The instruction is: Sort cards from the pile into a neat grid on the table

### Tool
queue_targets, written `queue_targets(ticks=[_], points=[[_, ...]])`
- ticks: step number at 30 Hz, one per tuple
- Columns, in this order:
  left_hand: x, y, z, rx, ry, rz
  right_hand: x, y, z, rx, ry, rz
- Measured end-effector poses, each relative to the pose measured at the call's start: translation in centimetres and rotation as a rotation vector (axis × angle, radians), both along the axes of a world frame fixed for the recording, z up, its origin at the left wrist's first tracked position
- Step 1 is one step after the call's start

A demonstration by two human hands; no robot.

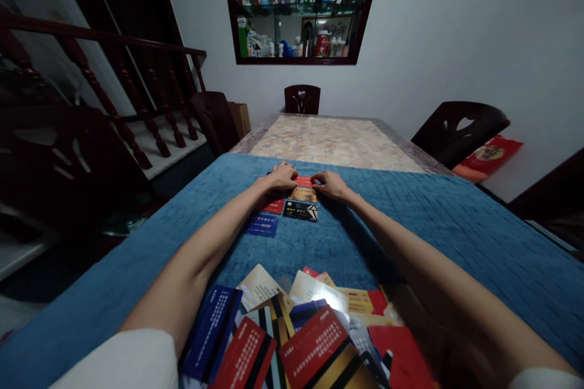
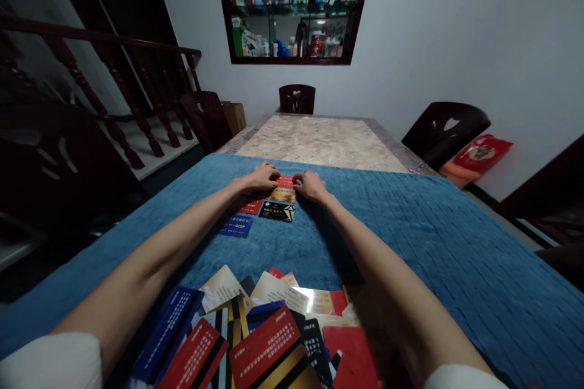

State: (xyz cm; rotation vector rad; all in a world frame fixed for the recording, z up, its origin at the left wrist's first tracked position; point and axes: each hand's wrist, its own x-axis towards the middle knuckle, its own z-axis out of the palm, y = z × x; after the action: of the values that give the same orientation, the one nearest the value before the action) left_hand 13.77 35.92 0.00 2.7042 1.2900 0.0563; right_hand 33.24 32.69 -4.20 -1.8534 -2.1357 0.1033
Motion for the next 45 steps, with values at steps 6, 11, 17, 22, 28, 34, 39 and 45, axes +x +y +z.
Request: queue_targets(ticks=[6, 11, 17, 22, 28, 34, 39, 45], points=[[0.1, 0.3, -0.3, 0.07, 0.029, -0.023, -0.2, -0.2, 0.0, 0.006, -0.004, -0.027], [0.1, 0.2, -0.6, 0.11, 0.021, -0.035, -0.2, -0.3, 0.0, 0.017, 0.002, -0.014], [-0.8, -1.4, -0.1, 0.183, -0.02, -0.047, 0.3, -1.5, 0.5, 0.058, 0.024, 0.015], [-2.7, -4.6, 0.7, 0.2, -0.054, -0.092, 0.4, -3.8, 1.3, 0.082, 0.023, 0.049], [-4.9, -9.2, 1.1, 0.212, -0.112, -0.139, -0.7, -7.8, 2.7, 0.092, 0.007, 0.099], [-7.0, -14.4, 1.6, 0.231, -0.157, -0.172, -2.1, -13.1, 4.1, 0.141, 0.003, 0.194], [-8.6, -19.0, 1.6, 0.238, -0.216, -0.176, -3.3, -17.5, 4.5, 0.181, 0.03, 0.314], [-9.8, -24.0, 1.0, 0.231, -0.252, -0.225, -4.9, -22.5, 4.2, 0.179, 0.076, 0.438]])
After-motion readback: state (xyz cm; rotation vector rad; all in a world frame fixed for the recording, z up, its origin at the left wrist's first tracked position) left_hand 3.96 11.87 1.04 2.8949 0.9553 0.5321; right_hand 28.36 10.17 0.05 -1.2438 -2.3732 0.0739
